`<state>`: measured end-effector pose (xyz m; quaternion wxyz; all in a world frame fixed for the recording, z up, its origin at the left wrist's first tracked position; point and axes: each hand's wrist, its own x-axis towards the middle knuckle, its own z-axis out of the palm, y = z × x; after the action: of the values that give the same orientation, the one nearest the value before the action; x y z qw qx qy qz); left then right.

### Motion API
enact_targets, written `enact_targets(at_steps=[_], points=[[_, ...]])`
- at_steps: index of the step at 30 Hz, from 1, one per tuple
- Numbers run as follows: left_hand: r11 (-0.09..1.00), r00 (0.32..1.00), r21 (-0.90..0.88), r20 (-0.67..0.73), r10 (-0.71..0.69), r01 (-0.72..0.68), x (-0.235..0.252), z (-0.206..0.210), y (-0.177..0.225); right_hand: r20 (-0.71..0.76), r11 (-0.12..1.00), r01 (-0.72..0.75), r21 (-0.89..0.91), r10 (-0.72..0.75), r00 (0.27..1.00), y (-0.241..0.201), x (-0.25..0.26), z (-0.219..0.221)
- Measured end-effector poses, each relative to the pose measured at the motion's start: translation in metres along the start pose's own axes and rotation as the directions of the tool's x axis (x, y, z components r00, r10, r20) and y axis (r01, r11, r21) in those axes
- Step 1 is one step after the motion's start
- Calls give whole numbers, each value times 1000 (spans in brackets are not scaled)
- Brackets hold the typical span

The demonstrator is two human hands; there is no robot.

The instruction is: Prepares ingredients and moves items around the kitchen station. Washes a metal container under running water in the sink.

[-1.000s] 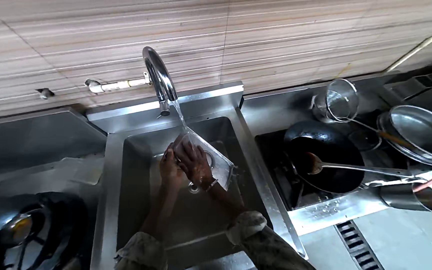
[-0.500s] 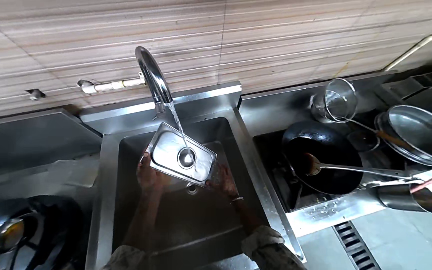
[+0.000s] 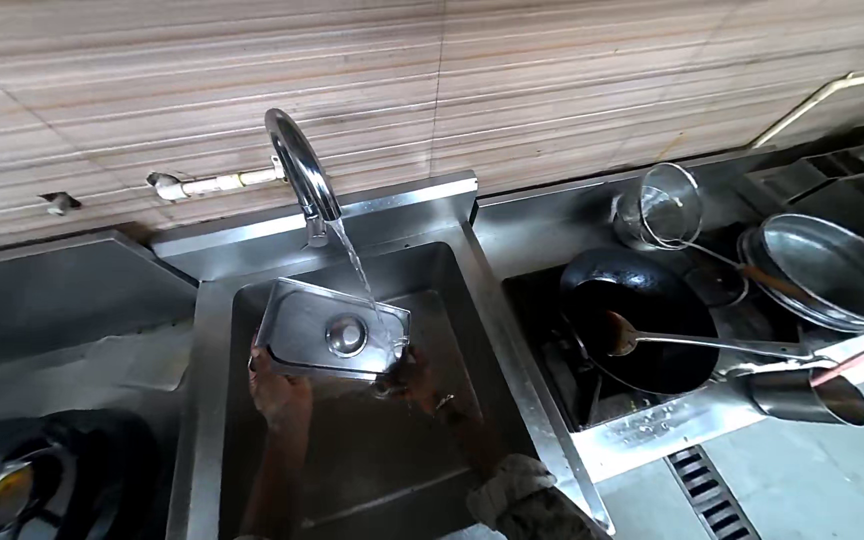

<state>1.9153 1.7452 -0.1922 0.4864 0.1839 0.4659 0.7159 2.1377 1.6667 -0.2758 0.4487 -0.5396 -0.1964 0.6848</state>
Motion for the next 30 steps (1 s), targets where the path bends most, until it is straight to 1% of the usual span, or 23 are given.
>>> enact_targets(at_steps=[2, 3, 5, 7, 9, 11, 12, 13, 14, 16, 17, 18, 19, 20, 21, 22, 23, 24, 25, 26, 28, 29, 30], points=[[999, 999, 44, -44, 5, -3, 2, -8, -3, -80, 998, 57, -6, -57, 995, 9, 8, -2], [998, 998, 61, -55, 7, -3, 5, -15, -6, -135, 997, 68, -45, -73, 988, 7, 12, -4], [993, 999, 116, -26, -21, 24, 15, -37, -17, -239, 972, 44, -231, -100, 966, -6, 16, -11], [967, 991, 217, -4, -137, 134, 18, -61, -27, -301, 912, -2, -410, -133, 944, -22, 17, -25], [925, 962, 282, 21, -273, 256, 15, -78, -34, -298, 845, 6, -535, -195, 935, -31, 28, -43], [887, 919, 281, 38, -392, 366, 10, -92, -40, -253, 819, 43, -572, -226, 941, -52, 22, -50], [856, 895, 296, 12, -446, 423, 7, -96, -45, -233, 813, 67, -579, -244, 941, -66, 13, -48], [814, 871, 345, -20, -492, 468, 4, -101, -51, -219, 797, 98, -595, -278, 935, -76, 4, -45], [763, 839, 405, -20, -544, 504, 3, -108, -59, -206, 782, 134, -608, -318, 925, -82, -3, -42], [648, 760, 545, 31, -649, 532, -4, -115, -78, -176, 758, 159, -632, -340, 924, -88, -18, -37], [563, 713, 636, 30, -701, 527, -9, -112, -85, -152, 740, 169, -651, -345, 926, -89, -30, -35], [448, 667, 731, -13, -745, 515, -13, -102, -92, -122, 716, 185, -674, -354, 927, -87, -42, -34], [354, 617, 785, -45, -786, 508, -14, -89, -98, -84, 682, 206, -702, -367, 927, -88, -53, -31], [320, 582, 794, -51, -812, 517, -16, -70, -101, -39, 641, 233, -731, -381, 924, -90, -63, -24], [345, 564, 775, -17, -826, 530, -18, -46, -100, 3, 587, 263, -765, -406, 914, -94, -71, -13], [398, 553, 744, 46, -832, 537, -17, -21, -99, 48, 514, 292, -807, -436, 899, -98, -77, 0], [450, 554, 707, 99, -826, 545, -16, 5, -94, 80, 435, 305, -848, -463, 883, -98, -79, 10], [491, 559, 683, 144, -817, 541, -14, 31, -85, 83, 377, 286, -881, -472, 878, -98, -80, 20], [523, 583, 675, 166, -795, 521, -11, 54, -73, 67, 341, 249, -906, -467, 882, -96, -82, 27], [555, 636, 668, 156, -755, 496, -5, 72, -61, 37, 337, 209, -918, -454, 890, -94, -85, 30], [660, 770, 624, 140, -622, 419, 10, 99, -31, -45, 406, 146, -902, -426, 904, -89, -90, 26], [727, 826, 570, 141, -545, 383, 18, 110, -17, -91, 443, 111, -889, -410, 907, -87, -92, 22], [789, 849, 494, 170, -500, 366, 25, 117, -1, -126, 467, 86, -880, -403, 906, -84, -96, 17]])
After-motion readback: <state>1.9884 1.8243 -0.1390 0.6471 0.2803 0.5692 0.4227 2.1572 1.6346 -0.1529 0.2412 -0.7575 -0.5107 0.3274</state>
